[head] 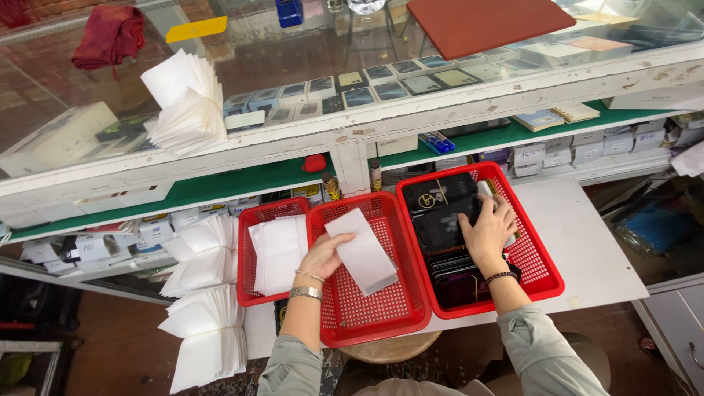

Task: The person wraps dark rectangular boxes in white paper sheets, folding the paper around each box, and places the wrapped boxes into red plastic baskets. They then stack the wrapped bundles together and arrange the filled baskets on the counter.

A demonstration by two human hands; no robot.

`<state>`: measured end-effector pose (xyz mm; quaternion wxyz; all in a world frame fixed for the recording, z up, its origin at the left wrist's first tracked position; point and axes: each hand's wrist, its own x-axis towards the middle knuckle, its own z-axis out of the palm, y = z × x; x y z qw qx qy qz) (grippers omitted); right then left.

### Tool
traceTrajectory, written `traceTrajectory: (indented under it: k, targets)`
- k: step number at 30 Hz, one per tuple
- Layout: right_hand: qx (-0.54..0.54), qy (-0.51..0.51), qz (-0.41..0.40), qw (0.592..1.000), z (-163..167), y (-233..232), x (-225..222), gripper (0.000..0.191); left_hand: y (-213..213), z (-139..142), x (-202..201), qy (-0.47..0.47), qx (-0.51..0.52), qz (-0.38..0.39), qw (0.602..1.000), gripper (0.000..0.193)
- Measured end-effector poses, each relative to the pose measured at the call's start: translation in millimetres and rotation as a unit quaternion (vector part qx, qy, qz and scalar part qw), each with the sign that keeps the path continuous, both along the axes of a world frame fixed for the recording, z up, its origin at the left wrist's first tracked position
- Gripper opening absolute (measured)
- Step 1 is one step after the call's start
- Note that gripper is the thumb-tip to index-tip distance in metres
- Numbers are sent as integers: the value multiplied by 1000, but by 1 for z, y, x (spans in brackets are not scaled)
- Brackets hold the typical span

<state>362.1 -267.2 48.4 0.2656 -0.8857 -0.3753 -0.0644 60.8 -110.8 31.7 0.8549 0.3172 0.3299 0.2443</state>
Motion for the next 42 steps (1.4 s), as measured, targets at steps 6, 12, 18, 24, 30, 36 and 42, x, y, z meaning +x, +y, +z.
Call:
traceTrajectory:
  k: [6, 12, 18, 24, 30, 36, 42]
  targets:
    - [145, -38, 151, 977, 5, 26, -61, 59, 57, 25, -85, 252, 73, 220, 940, 54]
    - [-111, 210, 304, 923, -29, 55, -164, 41, 88, 16, -129, 538, 365, 98, 753, 65]
    - [-257, 93, 241, 931, -40, 63, -198, 115, 64, 6, -117, 651, 358, 78, 665, 126]
    - [-98, 191, 220, 952, -40, 68, -191, 84, 46, -6, -90, 559, 439, 215, 669, 118]
    - [-8, 254, 195, 947, -32, 75, -176, 30, 32, -17, -38, 426, 491, 260, 714, 83]
    - [102, 635, 286, 710, 9, 63, -150, 31, 28, -8, 0, 80, 158, 110, 978, 67]
    - [7, 681, 282, 676, 21, 41, -138, 40, 28, 1, 17, -9, 134, 64, 989, 39]
